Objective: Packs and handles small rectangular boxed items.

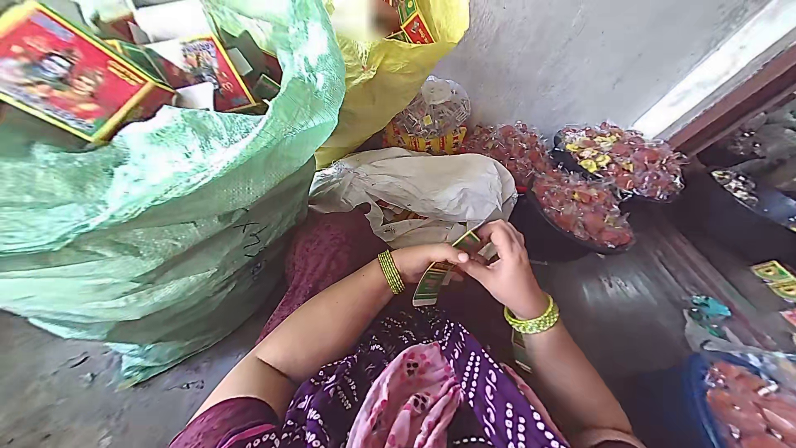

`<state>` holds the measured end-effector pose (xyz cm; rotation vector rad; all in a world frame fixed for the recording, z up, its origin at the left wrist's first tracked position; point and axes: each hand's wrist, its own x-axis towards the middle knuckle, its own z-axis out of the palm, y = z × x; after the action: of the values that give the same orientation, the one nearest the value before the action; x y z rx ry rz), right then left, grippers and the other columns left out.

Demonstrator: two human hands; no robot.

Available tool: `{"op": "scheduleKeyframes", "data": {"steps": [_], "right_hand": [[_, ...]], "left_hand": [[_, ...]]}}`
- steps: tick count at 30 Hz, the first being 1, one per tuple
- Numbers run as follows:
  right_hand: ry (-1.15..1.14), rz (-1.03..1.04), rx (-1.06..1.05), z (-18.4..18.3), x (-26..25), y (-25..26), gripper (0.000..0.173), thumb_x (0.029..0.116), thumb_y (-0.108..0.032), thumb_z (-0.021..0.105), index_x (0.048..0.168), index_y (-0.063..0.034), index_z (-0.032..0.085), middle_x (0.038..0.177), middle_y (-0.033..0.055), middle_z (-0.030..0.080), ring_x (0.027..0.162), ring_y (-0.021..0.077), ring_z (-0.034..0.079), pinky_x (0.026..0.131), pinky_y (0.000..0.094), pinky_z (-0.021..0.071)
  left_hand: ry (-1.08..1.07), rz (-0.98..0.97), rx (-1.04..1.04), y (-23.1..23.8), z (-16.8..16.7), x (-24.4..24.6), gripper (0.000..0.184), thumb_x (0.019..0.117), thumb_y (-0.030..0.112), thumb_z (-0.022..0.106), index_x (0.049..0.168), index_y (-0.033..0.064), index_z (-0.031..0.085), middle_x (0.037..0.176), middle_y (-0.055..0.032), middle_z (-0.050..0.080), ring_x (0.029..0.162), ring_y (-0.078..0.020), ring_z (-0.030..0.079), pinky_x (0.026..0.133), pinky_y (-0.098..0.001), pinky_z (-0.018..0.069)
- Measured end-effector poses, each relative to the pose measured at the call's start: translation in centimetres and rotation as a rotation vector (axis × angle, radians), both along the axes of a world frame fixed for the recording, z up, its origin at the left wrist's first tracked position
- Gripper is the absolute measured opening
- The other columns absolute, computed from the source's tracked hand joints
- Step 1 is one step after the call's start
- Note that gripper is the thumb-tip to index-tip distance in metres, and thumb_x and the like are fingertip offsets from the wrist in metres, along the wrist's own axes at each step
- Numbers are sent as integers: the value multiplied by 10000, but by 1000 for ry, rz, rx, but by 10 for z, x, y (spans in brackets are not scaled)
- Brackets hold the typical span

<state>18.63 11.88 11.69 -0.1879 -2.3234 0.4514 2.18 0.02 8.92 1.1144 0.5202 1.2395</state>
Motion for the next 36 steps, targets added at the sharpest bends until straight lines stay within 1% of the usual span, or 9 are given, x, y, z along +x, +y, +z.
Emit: {"op": "scheduleKeyframes", "data": {"steps": [4,6,9,12,16,23,28,32,36], "right_hand": [[-247,116,62,16,-3,8,572,890,-648,665,694,-110,671,823,57,692,932,228,634,958,522,399],[-259,99,89,20,-3,11,600,881,-693,651,690,-125,668,854,47,705,999,227,644,1007,538,379],[-30,-7,-12,16,-2,9,516,813,-536,814,956,-57,688,1246,170,664,1239,327,577,1079,577,407],[193,86,-321,-4,-4,1,780,838,-265,854,1383,78,414,1395,221,546,1293,277,572,1084,427,521],[347,255,-745,-28,-8,-20,639,974,-93,675,1420,86,252,1215,187,643,1108,232,693,951,395,614],[400,76,-370,-44,-9,-18,830,982,-251,700,1517,163,218,1387,269,509,1184,171,617,1013,304,547],[355,194,-330,-44,2,-5,802,1065,-518,466,1523,120,308,1491,228,476,1332,153,538,1128,316,468],[319,231,-311,-41,5,0,725,1071,-576,362,1441,30,505,1388,129,596,1255,121,586,1074,313,500],[302,139,-289,-45,5,-3,650,1071,-596,284,874,-104,659,806,-28,649,848,9,631,791,208,525]], "left_hand": [[93,62,2,-4,-3,-7,587,879,240,716,1391,97,468,1149,-10,686,1013,-74,670,878,-266,566],[115,189,-31,-6,3,-10,507,878,147,732,1330,32,531,1112,-69,727,1008,-152,710,924,-355,587],[79,416,-101,-8,8,-16,443,915,164,739,1281,-22,572,1094,-115,737,1019,-213,721,957,-415,588],[17,563,-146,-10,10,-17,426,929,175,733,1267,-25,568,1057,-115,745,982,-214,735,922,-405,612],[111,754,-34,-3,2,-1,512,893,206,774,1274,-51,547,1040,-122,744,941,-211,742,879,-400,630],[431,884,251,6,-15,21,766,1038,258,496,1629,33,64,1466,-200,501,1175,-159,646,1001,-352,565],[334,800,366,6,-12,20,751,951,255,740,1503,-40,325,1258,-153,656,1050,-178,708,928,-385,618],[295,720,414,5,-13,14,697,802,98,869,1331,-25,431,1141,-93,682,997,-152,712,897,-358,621],[454,649,446,3,-13,12,617,754,157,910,1199,-4,514,1043,-74,657,921,-105,677,838,-289,599]]}}
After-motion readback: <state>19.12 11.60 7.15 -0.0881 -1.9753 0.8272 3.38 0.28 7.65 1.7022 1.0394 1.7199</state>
